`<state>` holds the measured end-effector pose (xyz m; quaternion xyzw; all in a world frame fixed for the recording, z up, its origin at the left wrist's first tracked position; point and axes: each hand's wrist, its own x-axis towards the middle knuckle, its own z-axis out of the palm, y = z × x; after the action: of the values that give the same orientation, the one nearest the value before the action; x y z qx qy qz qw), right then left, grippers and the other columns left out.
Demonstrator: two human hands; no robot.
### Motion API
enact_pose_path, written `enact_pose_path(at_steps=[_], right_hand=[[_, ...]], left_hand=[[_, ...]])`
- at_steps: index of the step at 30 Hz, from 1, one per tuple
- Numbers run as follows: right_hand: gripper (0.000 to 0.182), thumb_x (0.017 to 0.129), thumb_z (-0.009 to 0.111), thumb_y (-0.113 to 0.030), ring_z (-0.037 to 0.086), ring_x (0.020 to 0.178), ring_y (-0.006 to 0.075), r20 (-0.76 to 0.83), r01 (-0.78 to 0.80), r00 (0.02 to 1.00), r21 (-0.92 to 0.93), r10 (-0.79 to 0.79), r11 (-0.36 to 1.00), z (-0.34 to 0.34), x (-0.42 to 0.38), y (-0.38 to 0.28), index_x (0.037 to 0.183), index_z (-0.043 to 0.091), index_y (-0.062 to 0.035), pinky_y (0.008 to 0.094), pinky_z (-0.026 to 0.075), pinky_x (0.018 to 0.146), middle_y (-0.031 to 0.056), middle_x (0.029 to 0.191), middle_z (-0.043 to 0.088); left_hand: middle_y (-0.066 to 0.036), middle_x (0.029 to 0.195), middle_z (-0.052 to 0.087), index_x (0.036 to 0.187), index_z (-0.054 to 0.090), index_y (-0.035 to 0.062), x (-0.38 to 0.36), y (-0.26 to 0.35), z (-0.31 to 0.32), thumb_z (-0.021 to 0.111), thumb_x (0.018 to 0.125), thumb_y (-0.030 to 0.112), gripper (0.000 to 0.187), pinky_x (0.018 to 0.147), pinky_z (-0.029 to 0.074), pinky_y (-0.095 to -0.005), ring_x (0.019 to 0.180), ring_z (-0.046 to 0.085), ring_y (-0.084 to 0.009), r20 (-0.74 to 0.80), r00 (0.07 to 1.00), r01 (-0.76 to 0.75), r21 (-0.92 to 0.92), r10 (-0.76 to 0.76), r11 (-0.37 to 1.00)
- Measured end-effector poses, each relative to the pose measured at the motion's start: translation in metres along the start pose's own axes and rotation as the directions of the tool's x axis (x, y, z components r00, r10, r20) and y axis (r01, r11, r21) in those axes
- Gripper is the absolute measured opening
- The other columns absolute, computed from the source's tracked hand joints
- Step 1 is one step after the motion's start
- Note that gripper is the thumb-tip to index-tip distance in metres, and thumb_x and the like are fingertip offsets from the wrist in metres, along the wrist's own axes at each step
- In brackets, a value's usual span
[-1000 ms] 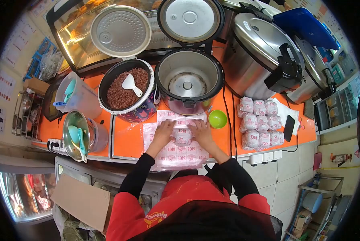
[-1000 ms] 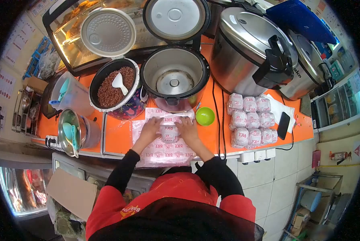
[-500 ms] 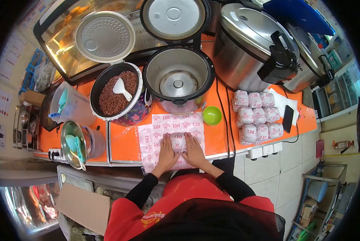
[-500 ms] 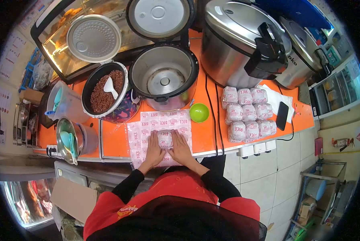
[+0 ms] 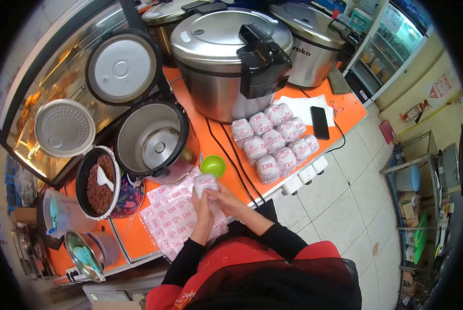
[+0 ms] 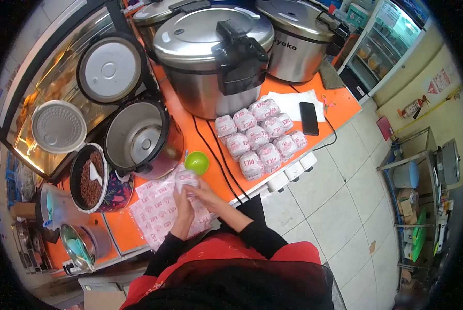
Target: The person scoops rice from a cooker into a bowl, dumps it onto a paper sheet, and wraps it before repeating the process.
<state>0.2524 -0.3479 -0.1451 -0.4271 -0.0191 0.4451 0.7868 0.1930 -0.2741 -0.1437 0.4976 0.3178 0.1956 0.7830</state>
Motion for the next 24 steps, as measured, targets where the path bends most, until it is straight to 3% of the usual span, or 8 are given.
enact_pose_path(at_steps=[6,7,8,9,11,14,17,24], right_hand=[[0.071,0.074,0.071,-0.005,0.053,0.107,0.0182,-0.144,0.122,0.971,-0.395,-0.193,0.91,-0.063,-0.027,-0.141,0.133,0.033,-0.0002,0.0301,0.046,0.089,0.0098,0.122,0.05],[0.073,0.073,0.072,-0.005,0.053,0.107,0.0186,-0.287,0.074,0.928,-0.486,-0.239,0.871,-0.075,-0.024,-0.17,0.134,0.032,0.0002,0.0294,0.045,0.089,0.0103,0.121,0.05],[0.075,0.073,0.073,-0.008,0.052,0.108,0.0191,-0.314,0.168,0.92,-0.226,-0.235,0.959,-0.079,-0.027,-0.205,0.134,0.031,0.0011,0.0304,0.046,0.088,0.0114,0.122,0.049],[0.07,0.074,0.072,-0.011,0.055,0.104,0.0199,-0.513,0.077,0.776,-0.501,-0.367,0.862,-0.16,0.012,-0.215,0.131,0.033,0.0024,0.0317,0.048,0.084,0.0115,0.118,0.052],[0.062,0.075,0.07,-0.013,0.059,0.097,0.0201,-0.429,0.193,0.795,-0.49,-0.428,0.85,-0.168,0.006,-0.282,0.126,0.038,0.0034,0.0314,0.05,0.079,0.0125,0.111,0.056],[0.064,0.074,0.071,-0.017,0.056,0.074,0.0145,-0.305,0.224,0.828,-0.591,-0.471,0.775,-0.274,0.061,-0.301,0.126,0.037,-0.0001,0.0248,0.046,0.064,0.008,0.094,0.058],[0.062,0.072,0.073,-0.02,0.058,0.08,0.0165,-0.319,0.077,0.835,-0.738,-0.448,0.671,-0.28,0.078,-0.294,0.121,0.04,-0.0019,0.0286,0.048,0.069,0.0111,0.095,0.058],[0.067,0.077,0.064,-0.038,0.054,0.075,0.0162,-0.305,-0.105,0.834,-0.905,-0.459,0.411,-0.313,0.112,-0.292,0.124,0.04,0.004,0.0287,0.044,0.063,0.0106,0.087,0.057]], left_hand=[[-0.017,0.138,0.027,0.135,0.035,0.002,0.013,0.026,0.064,0.062,0.083,0.015,0.06,0.107,0.022,-0.0366,0.129,0.026,-0.0252,0.487,0.786,-0.611,0.523,0.38,0.594],[-0.017,0.138,0.027,0.135,0.035,0.0025,0.017,0.022,0.062,0.063,0.082,0.016,0.061,0.107,0.024,-0.0364,0.128,0.027,-0.0252,0.357,0.86,-0.508,0.537,0.364,0.674],[-0.017,0.139,0.028,0.135,0.035,0.0029,0.023,0.013,0.052,0.064,0.082,0.017,0.062,0.106,0.025,-0.0361,0.128,0.028,-0.0252,0.222,0.916,-0.4,0.528,0.333,0.749],[-0.017,0.139,0.028,0.136,0.035,0.0034,0.029,0.001,0.04,0.065,0.082,0.019,0.063,0.105,0.027,-0.0358,0.127,0.03,-0.0252,0.084,0.954,-0.289,0.5,0.287,0.816],[-0.016,0.134,0.035,0.136,0.032,0.0026,0.042,-0.028,0.004,0.065,0.082,0.022,0.067,0.1,0.033,-0.0336,0.121,0.038,-0.0244,-0.137,0.968,-0.117,0.497,0.21,0.86],[-0.015,0.125,0.042,0.136,0.031,0.0036,0.055,-0.045,-0.027,0.065,0.083,0.024,0.067,0.091,0.042,-0.0351,0.109,0.049,-0.0231,-0.073,0.993,0.114,0.361,-0.093,0.926],[-0.014,0.12,0.046,0.136,0.03,0.0052,0.064,-0.021,-0.016,0.064,0.083,0.023,0.065,0.076,0.052,-0.035,0.094,0.058,-0.0217,-0.014,0.964,0.261,0.236,-0.265,0.936],[-0.012,0.108,0.056,0.13,0.039,0.0044,0.1,-0.053,-0.011,0.051,0.089,0.013,0.043,0.053,0.052,-0.0271,0.083,0.062,-0.0179,0.069,0.993,0.061,0.36,-0.091,0.931]])
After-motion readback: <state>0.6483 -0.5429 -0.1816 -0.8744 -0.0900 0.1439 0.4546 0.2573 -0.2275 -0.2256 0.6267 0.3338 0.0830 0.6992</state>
